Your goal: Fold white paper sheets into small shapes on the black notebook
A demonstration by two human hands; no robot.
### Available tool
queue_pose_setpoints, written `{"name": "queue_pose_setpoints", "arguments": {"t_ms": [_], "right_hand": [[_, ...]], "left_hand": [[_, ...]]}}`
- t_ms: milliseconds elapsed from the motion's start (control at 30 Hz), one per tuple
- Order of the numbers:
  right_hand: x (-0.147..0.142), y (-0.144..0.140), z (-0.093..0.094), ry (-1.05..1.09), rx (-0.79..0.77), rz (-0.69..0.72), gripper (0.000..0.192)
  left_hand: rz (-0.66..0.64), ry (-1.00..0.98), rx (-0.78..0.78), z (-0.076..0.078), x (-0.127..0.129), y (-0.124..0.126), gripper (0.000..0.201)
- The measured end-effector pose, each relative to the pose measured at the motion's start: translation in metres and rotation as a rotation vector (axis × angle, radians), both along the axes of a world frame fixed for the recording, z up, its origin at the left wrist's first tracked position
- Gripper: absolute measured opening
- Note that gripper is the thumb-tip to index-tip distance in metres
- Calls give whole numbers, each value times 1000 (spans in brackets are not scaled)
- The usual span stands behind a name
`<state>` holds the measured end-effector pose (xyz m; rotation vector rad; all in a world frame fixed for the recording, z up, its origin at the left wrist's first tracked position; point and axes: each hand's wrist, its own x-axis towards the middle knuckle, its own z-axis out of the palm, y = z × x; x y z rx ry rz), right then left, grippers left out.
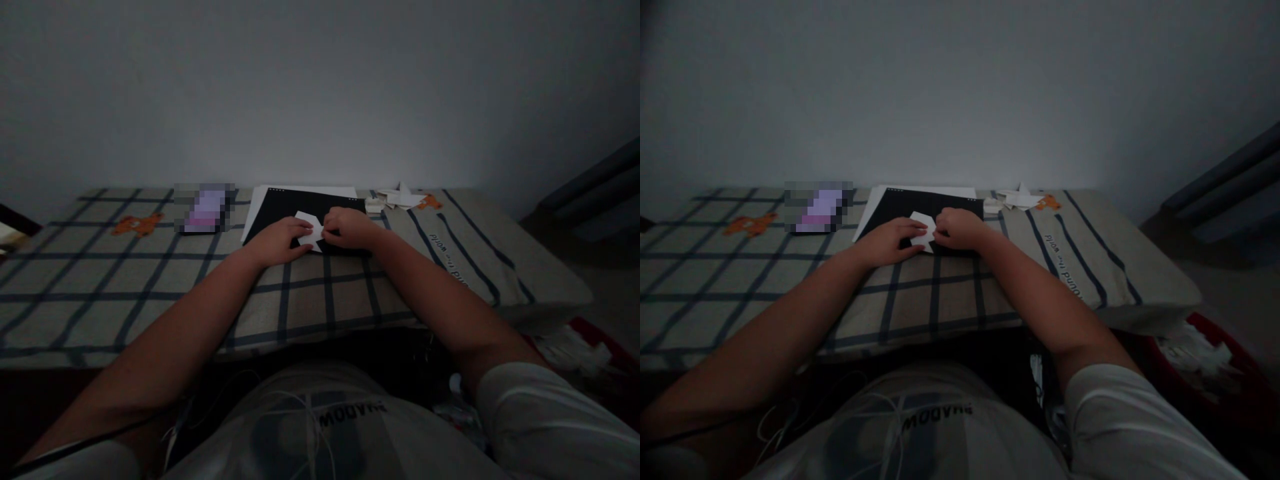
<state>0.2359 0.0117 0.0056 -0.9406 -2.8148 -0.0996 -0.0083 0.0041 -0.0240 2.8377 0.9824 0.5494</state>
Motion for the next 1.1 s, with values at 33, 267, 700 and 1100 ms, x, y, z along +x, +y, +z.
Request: {"name": "queue_pose_setpoints", "arguments": {"t_ms": [33,267,700,1100], "right_hand": [[-1,0,-1,-8,3,-6,31],[-2,-1,-4,4,-19,13,33],[5,7,-4,6,-19,-26,30],[8,12,-12,141,-63,44,28]], "left_hand": [[3,2,3,0,0,0,46],[-8,10,1,2,0,-1,47],[134,55,32,8,0,-7,51],[128,49,129,6,-4,-2,46]]}}
